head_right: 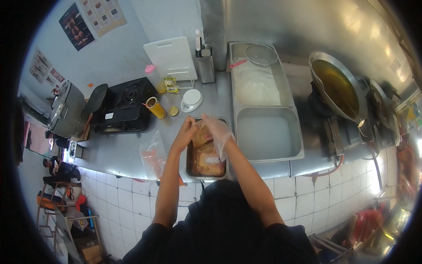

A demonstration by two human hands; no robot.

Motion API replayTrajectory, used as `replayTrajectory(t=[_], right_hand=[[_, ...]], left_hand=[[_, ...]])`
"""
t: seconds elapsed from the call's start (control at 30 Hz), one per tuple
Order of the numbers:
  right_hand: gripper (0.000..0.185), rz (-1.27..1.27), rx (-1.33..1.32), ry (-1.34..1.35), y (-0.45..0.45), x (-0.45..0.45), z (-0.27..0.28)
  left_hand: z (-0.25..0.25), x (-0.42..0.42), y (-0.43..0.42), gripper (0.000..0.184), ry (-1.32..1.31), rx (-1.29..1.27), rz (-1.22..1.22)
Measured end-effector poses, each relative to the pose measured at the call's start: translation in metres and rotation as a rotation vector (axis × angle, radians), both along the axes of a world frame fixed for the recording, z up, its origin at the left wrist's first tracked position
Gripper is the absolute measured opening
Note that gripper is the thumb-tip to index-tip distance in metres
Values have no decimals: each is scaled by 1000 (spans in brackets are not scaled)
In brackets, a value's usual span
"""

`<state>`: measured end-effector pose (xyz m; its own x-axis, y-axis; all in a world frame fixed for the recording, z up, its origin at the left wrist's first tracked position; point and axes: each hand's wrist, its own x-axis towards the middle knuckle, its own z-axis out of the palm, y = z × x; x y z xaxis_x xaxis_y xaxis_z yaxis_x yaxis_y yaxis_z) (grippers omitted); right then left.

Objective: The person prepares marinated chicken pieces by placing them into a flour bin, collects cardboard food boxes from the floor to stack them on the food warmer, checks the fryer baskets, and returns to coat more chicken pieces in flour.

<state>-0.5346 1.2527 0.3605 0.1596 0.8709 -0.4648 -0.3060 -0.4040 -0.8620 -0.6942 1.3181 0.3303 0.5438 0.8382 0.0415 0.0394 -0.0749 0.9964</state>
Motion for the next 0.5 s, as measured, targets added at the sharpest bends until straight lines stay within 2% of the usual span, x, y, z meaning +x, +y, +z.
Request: replayTrajectory(t=[0.1,0.17,0.23,0.3,0.4,0.5], right_hand=[[37,87,-3,-110,8,10,-12],[37,278,202,-544,11,17,-44],[36,336,251,-820,10,22,-58],[34,246,138,-918,-3,12,-13],[38,199,-61,-919,-6,10,-3],[50,-100,-39,-948,-14,-1,-8]], left_hand=[[4,10,-5,18,223,284,58],[10,16,-5,20,318,416,87],[19,23,-5,20,407,545,115],[33,27,-4,20,506,674,124],[40,34,10,20,692,859,24],[45,34,28,20,777,850,23]])
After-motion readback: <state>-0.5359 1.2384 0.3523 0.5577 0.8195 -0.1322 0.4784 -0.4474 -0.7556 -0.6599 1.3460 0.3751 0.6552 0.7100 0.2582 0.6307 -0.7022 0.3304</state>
